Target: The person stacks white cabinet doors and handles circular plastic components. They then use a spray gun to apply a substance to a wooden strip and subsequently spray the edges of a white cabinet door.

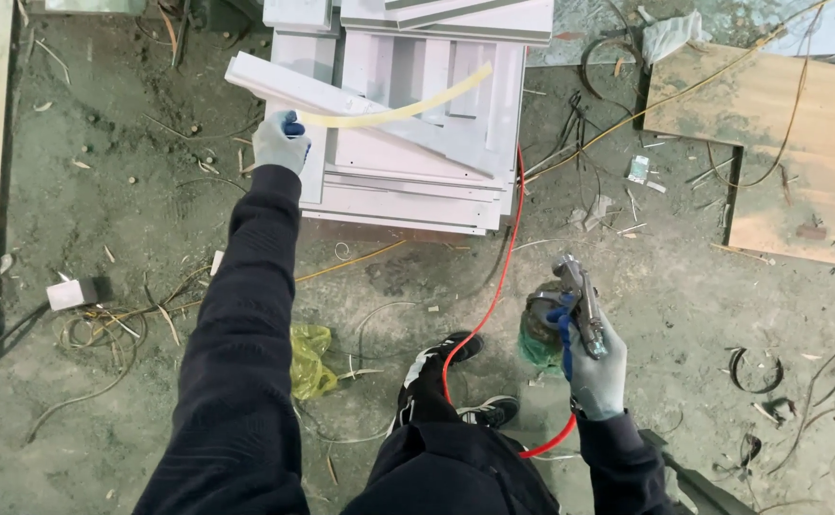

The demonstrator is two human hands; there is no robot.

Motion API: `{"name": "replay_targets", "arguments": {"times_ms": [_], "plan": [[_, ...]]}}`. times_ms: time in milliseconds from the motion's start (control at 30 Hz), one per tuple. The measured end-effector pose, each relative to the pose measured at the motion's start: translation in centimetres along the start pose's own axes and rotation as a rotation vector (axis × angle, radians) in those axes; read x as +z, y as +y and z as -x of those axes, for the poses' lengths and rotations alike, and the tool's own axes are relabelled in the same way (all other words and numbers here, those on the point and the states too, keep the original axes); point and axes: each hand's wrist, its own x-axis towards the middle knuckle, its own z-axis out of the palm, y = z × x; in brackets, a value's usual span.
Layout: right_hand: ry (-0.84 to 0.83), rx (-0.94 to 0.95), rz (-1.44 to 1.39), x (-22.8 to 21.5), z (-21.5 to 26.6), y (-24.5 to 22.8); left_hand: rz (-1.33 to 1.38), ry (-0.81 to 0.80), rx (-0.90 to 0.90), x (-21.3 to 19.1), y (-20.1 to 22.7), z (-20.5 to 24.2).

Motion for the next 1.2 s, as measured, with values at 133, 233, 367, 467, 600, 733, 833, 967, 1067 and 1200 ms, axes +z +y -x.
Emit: {"name": "replay_targets", "arguments": {"times_ms": [133,233,367,467,600,733,833,967,1067,1200], "plan": [[0.024,-0.002,-0.022,-0.1,0.0,0.5,-0.232,-0.060,0.122,-2.8,2.2,1.4],[0.035,-0.001,-0.031,-0.1,0.0,-0.6,-0.286,-0.102,0.107,-4.4,4.1,2.8],[0.038,0.013,-0.026,-0.3,0.1,-1.2,-0.325,-0.120,0.087,-6.5,6.6,5.0],[0.058,0.012,0.009,-1.0,0.0,-0.5,-0.424,0.025,0.126,-7.6,7.2,6.4],[0.155,0.019,0.025,-1.2,0.4,-2.8,-0.437,0.309,0.288,-10.2,9.5,12.1],[0.244,-0.099,0.058,-2.7,1.0,-2.0,-0.235,0.446,0.789,-6.1,6.4,16.5],[0.366,-0.135,0.060,-4.2,2.2,-0.9,0.397,0.046,0.492,3.5,7.1,26.2],[0.586,-0.131,0.049,-6.4,5.5,-2.2,0.288,-0.871,0.300,15.6,8.8,45.2],[0.823,-0.094,0.082,-8.2,9.9,3.4,0.435,-1.429,0.650,10.4,17.7,59.1],[1.061,-0.014,0.126,-11.8,17.1,-1.3,0.480,-1.771,0.883,6.6,24.8,66.8]]}}
